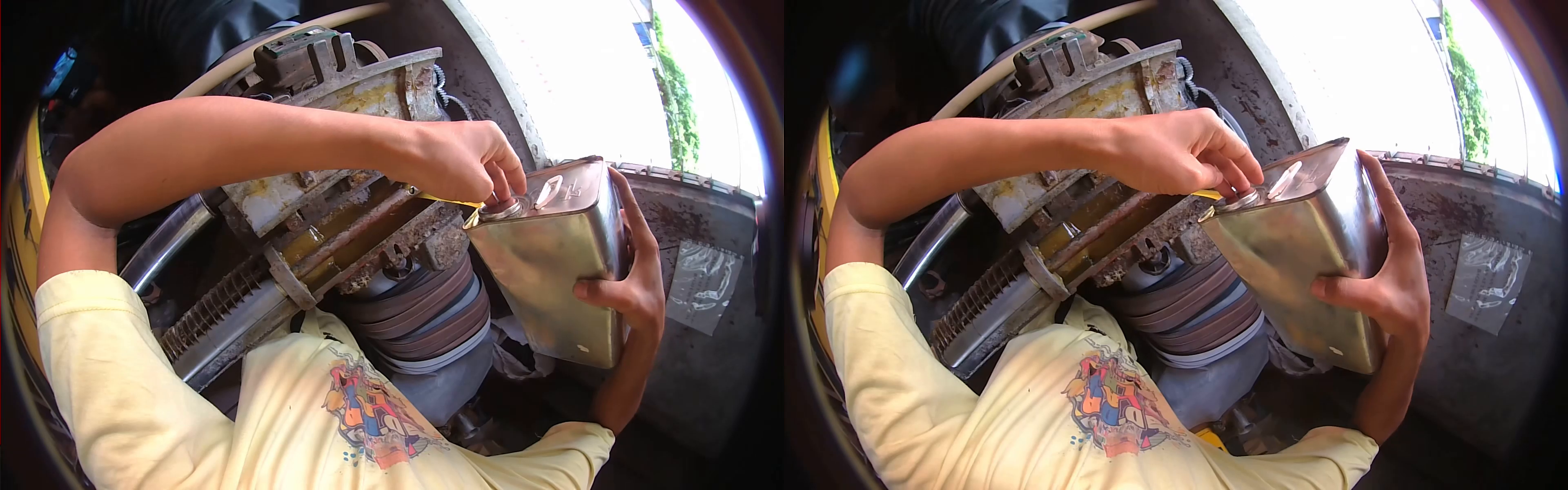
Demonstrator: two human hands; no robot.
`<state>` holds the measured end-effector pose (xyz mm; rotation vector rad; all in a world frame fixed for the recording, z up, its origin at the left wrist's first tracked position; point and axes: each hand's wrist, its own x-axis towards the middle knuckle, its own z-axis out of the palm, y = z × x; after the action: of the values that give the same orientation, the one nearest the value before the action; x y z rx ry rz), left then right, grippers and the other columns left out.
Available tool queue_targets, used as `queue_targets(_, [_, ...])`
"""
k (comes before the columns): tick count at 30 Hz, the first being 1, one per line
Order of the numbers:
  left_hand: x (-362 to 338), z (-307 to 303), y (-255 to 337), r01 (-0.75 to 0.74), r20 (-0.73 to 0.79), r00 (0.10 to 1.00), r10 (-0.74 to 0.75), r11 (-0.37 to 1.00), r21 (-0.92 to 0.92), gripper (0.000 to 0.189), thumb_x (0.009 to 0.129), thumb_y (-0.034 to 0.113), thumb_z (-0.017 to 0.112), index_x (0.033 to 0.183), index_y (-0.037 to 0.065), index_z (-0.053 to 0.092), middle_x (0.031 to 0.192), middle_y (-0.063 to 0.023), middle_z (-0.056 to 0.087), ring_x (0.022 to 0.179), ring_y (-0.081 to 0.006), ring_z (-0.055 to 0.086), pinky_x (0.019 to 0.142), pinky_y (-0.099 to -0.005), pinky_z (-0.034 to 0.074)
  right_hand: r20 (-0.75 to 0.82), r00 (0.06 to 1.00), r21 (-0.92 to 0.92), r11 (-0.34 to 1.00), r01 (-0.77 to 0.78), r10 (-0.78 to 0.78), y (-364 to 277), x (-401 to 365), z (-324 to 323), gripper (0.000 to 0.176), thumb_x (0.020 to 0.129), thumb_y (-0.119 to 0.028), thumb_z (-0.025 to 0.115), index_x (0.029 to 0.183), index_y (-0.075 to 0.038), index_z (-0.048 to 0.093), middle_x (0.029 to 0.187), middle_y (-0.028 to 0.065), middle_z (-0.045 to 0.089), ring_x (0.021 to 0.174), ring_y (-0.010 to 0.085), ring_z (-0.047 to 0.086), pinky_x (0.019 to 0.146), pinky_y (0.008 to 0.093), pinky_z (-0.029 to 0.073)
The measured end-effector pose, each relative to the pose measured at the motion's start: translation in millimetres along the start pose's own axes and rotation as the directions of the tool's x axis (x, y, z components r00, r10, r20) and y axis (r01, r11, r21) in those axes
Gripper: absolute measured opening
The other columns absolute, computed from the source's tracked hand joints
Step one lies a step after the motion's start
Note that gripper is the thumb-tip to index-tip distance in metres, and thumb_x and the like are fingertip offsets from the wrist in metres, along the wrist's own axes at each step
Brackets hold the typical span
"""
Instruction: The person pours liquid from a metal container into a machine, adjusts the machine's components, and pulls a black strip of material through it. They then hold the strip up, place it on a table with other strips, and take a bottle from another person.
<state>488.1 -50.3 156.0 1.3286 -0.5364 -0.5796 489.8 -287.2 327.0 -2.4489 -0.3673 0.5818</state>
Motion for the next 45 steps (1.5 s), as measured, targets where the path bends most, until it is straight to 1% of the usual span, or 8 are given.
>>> queue_targets(5, [-7.0, 9.2, 4.4, -0.055, -0.012, 0.998, 0.056, 0.997, 0.052, 0.053, 0.087, -0.010, 0.042, 0.139, -0.007, 0.054, 0.120, -0.0206, 0.069, 0.114, -0.0229, 0.068, 0.101, -0.0333, 0.052, 0.010, 1.000, -0.012, 1.000, 0.027, -0.027, 11.6, -13.4, -2.4, 0.125, 0.046, -0.022, 0.082, 0.159, -0.002, 0.031, 0.136, 0.0222, 0.058, 0.121, 0.0312, 0.061, 0.108, 0.0408, 0.045])
queue_targets(7, [-6.1, 8.7, -0.7, -0.072, -0.031, 0.997, 0.074, 0.995, 0.065, 0.051, 0.087, -0.010, 0.043, 0.137, -0.006, 0.056, 0.117, -0.0187, 0.070, 0.112, -0.0223, 0.068, 0.099, -0.0332, 0.053, -0.021, 0.999, -0.001, 0.999, 0.034, -0.034, 15.9, -17.6, -1.3, 0.129, 0.048, -0.028, 0.082, 0.161, -0.002, 0.026, 0.122, 0.0163, 0.065, 0.113, 0.0260, 0.064, 0.102, 0.0380, 0.047])
queue_targets(9, [-5.2, 6.8, -5.0, -0.090, -0.050, 0.994, 0.094, 0.993, 0.082, 0.050, 0.087, -0.009, 0.044, 0.135, -0.006, 0.058, 0.113, -0.0168, 0.070, 0.110, -0.0218, 0.068, 0.098, -0.0330, 0.053, -0.017, 0.999, 0.027, 0.999, 0.028, -0.028, 18.5, -22.6, -3.0, 0.129, 0.047, -0.025, 0.083, 0.161, -0.002, 0.026, 0.129, 0.0190, 0.061, 0.118, 0.0285, 0.062, 0.105, 0.0395, 0.046])
queue_targets(12, [-4.1, 4.4, -12.1, -0.122, -0.155, 0.975, 0.156, 0.970, 0.210, 0.050, 0.087, -0.009, 0.043, 0.133, -0.004, 0.061, 0.113, -0.0159, 0.066, 0.107, -0.0227, 0.064, 0.097, -0.0343, 0.051, -0.014, 0.999, 0.054, 0.998, 0.036, -0.035, 23.2, -27.2, -5.4, 0.129, 0.048, -0.021, 0.084, 0.161, -0.002, 0.025, 0.136, 0.0216, 0.058, 0.123, 0.0307, 0.060, 0.108, 0.0411, 0.045])
queue_targets(14, [-8.3, 6.3, -19.4, -0.090, -0.139, 0.975, 0.175, 0.876, 0.474, 0.054, 0.084, -0.010, 0.041, 0.134, -0.003, 0.062, 0.118, -0.0176, 0.060, 0.110, -0.0260, 0.058, 0.098, -0.0370, 0.048, -0.013, 0.999, 0.051, 0.997, 0.052, -0.052, 25.1, -29.4, -5.0, 0.129, 0.048, -0.021, 0.085, 0.161, -0.002, 0.024, 0.136, 0.0213, 0.058, 0.124, 0.0306, 0.060, 0.108, 0.0411, 0.045])
queue_targets(21, [-10.3, 16.0, -28.1, -0.057, -0.020, 0.997, 0.078, 0.861, 0.505, 0.073, 0.074, -0.013, 0.042, 0.142, 0.005, 0.059, 0.133, -0.0198, 0.048, 0.129, -0.0372, 0.046, 0.111, -0.0435, 0.037, -0.020, 0.996, 0.086, 0.992, 0.089, -0.088, 31.1, -31.9, -2.4, 0.130, 0.049, -0.019, 0.086, 0.161, -0.002, 0.022, 0.136, 0.0207, 0.057, 0.125, 0.0309, 0.059, 0.109, 0.0424, 0.044])
queue_targets(41, [-37.8, 25.5, -41.7, -0.012, -0.080, 0.995, 0.067, 0.835, 0.551, 0.073, 0.069, -0.005, 0.046, 0.138, 0.012, 0.065, 0.133, -0.0181, 0.051, 0.127, -0.0364, 0.047, 0.113, -0.0442, 0.037, -0.124, 0.985, 0.080, 0.989, 0.128, -0.118, 57.3, -52.2, 9.3, 0.129, 0.052, -0.029, 0.085, 0.162, -0.006, 0.022, 0.125, 0.0162, 0.063, 0.114, 0.0268, 0.063, 0.103, 0.0390, 0.047])
queue_targets(45, [-43.0, 30.0, -46.1, -0.002, -0.099, 0.992, 0.073, 0.815, 0.579, 0.071, 0.073, -0.008, 0.044, 0.137, 0.014, 0.066, 0.131, -0.0160, 0.051, 0.126, -0.0348, 0.048, 0.111, -0.0433, 0.039, -0.129, 0.985, 0.118, 0.985, 0.128, -0.113, 60.6, -55.4, 12.3, 0.127, 0.049, -0.019, 0.083, 0.162, -0.007, 0.026, 0.130, 0.0179, 0.061, 0.119, 0.0282, 0.062, 0.107, 0.0399, 0.045])
